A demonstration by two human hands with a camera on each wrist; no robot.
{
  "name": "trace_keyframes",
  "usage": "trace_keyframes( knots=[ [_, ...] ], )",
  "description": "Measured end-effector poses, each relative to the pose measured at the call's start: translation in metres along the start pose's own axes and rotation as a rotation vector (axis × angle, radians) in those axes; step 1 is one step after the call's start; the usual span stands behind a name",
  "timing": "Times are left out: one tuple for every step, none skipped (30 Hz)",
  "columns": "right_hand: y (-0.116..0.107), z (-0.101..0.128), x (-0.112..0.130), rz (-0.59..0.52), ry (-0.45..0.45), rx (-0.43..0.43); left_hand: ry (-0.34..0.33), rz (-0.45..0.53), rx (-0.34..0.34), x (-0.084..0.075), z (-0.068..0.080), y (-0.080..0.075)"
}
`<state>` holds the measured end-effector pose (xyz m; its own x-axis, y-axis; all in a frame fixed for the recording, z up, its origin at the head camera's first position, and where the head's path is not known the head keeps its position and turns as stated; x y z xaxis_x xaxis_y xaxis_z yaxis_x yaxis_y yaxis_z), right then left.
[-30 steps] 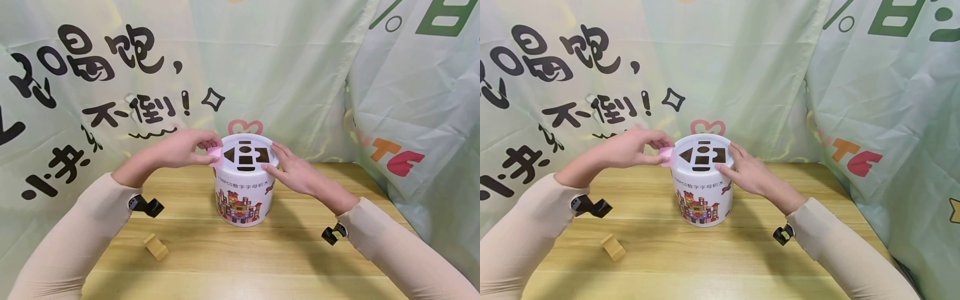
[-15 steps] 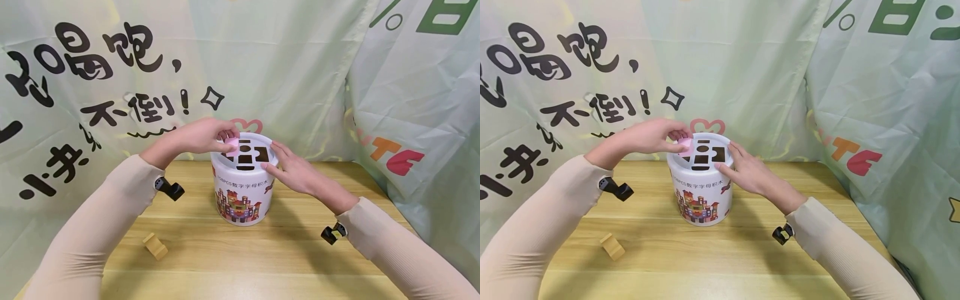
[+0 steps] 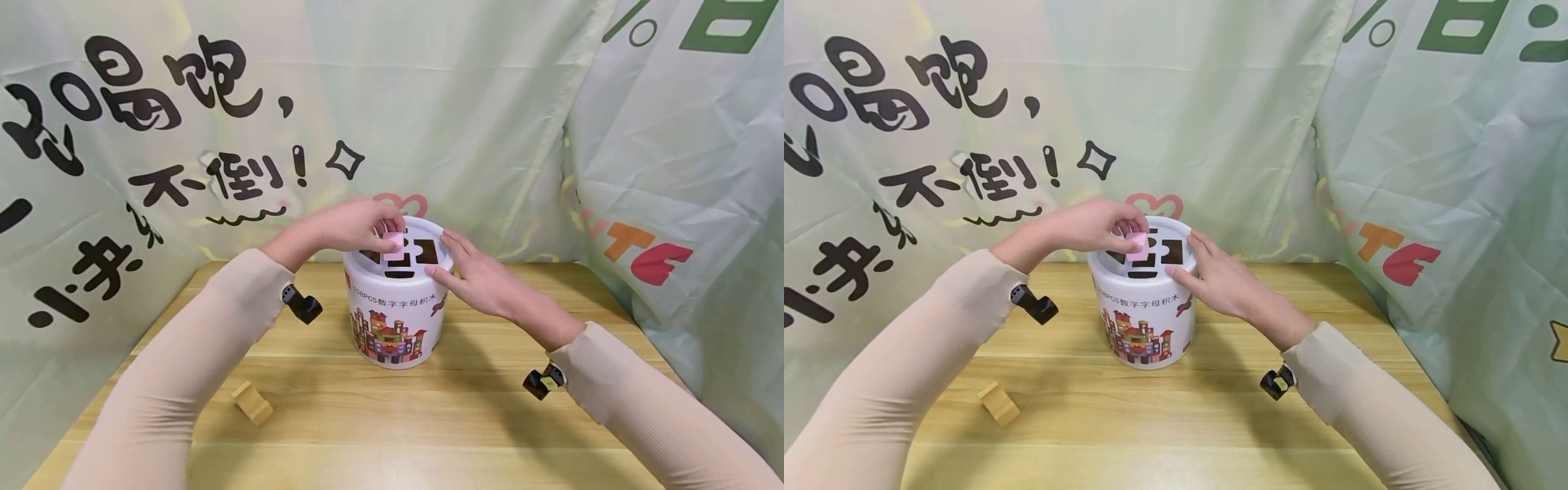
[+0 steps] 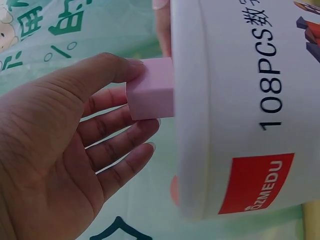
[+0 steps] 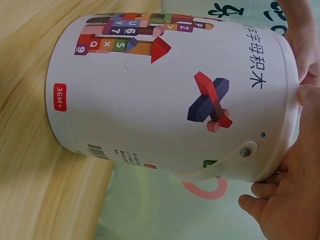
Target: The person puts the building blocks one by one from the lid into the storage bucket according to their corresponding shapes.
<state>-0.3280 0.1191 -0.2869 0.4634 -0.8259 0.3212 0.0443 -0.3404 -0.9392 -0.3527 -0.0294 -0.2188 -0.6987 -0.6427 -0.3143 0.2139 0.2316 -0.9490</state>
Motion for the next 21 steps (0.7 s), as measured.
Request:
trace_keyframes(
  knots=[
    [0.000,0.000,0.000,-0.001,-0.001,-0.001,0.001,0.004,0.007,0.000,-0.001,0.002],
    [0.000,0.000,0.000,-0.001,-0.002,-0.001,0.001,0.006,0.014,-0.001,-0.002,0.004],
    [0.000,0.000,0.000,-0.003,-0.003,-0.002,0.002,0.006,0.019,-0.001,-0.003,0.005],
    [0.000,0.000,0.000,-0.004,-0.004,-0.003,0.001,0.005,0.024,-0.001,-0.004,0.007],
    [0.000,0.000,0.000,-0.005,-0.003,-0.003,0.004,0.002,0.026,-0.001,-0.005,0.008],
    [0.000,0.000,0.000,-0.005,-0.003,-0.003,0.005,0.002,0.027,-0.002,-0.006,0.010],
    [0.000,0.000,0.000,-0.004,-0.003,-0.002,0.008,0.002,0.027,-0.002,-0.007,0.011],
    [0.000,0.000,0.000,-0.004,-0.002,-0.002,0.012,0.002,0.026,-0.003,-0.007,0.011],
    [0.000,0.000,0.000,-0.004,-0.002,-0.002,0.015,-0.001,0.025,-0.003,-0.008,0.012],
    [0.001,0.000,0.000,-0.003,-0.001,-0.001,0.018,-0.001,0.025,-0.003,-0.008,0.013],
    [0.001,0.000,0.000,-0.003,0.000,0.000,0.019,-0.005,0.026,-0.004,-0.009,0.014],
    [0.001,0.000,0.000,-0.003,0.000,0.000,0.017,-0.009,0.031,-0.004,-0.009,0.015],
    [0.001,0.001,0.000,-0.004,0.000,0.000,0.014,-0.016,0.034,-0.004,-0.010,0.017],
    [0.001,0.001,0.000,-0.006,0.000,-0.001,0.011,-0.023,0.037,-0.004,-0.010,0.018],
    [0.001,0.001,0.000,-0.006,0.001,0.000,0.006,-0.031,0.041,-0.003,-0.011,0.020],
    [0.001,0.001,0.000,-0.007,0.002,-0.001,0.001,-0.037,0.044,-0.002,-0.011,0.022],
    [0.001,0.001,0.000,-0.007,0.001,-0.001,-0.005,-0.043,0.046,-0.002,-0.012,0.023],
    [0.001,0.001,0.000,-0.008,0.001,-0.002,-0.009,-0.043,0.046,-0.001,-0.012,0.025],
    [0.001,0.000,0.000,-0.008,0.001,-0.003,-0.010,-0.044,0.043,0.000,-0.013,0.025],
    [0.001,0.000,0.000,-0.009,0.000,-0.004,-0.010,-0.046,0.040,0.000,-0.013,0.026],
    [0.001,0.000,0.000,-0.009,0.001,-0.005,-0.010,-0.047,0.036,0.000,-0.013,0.026]
  ],
)
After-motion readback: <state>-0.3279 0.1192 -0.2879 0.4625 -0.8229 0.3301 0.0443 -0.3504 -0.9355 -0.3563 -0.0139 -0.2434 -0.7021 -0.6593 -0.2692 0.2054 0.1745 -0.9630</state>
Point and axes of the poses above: each hand's wrist, its own z-axis away from the middle knuckle, its own y-axis out of the palm, x = y × z, the point moved 9 cm from there along -z, towards the middle knuckle, and after that the axes turned 1 degree about x, right-handed, at the moved point
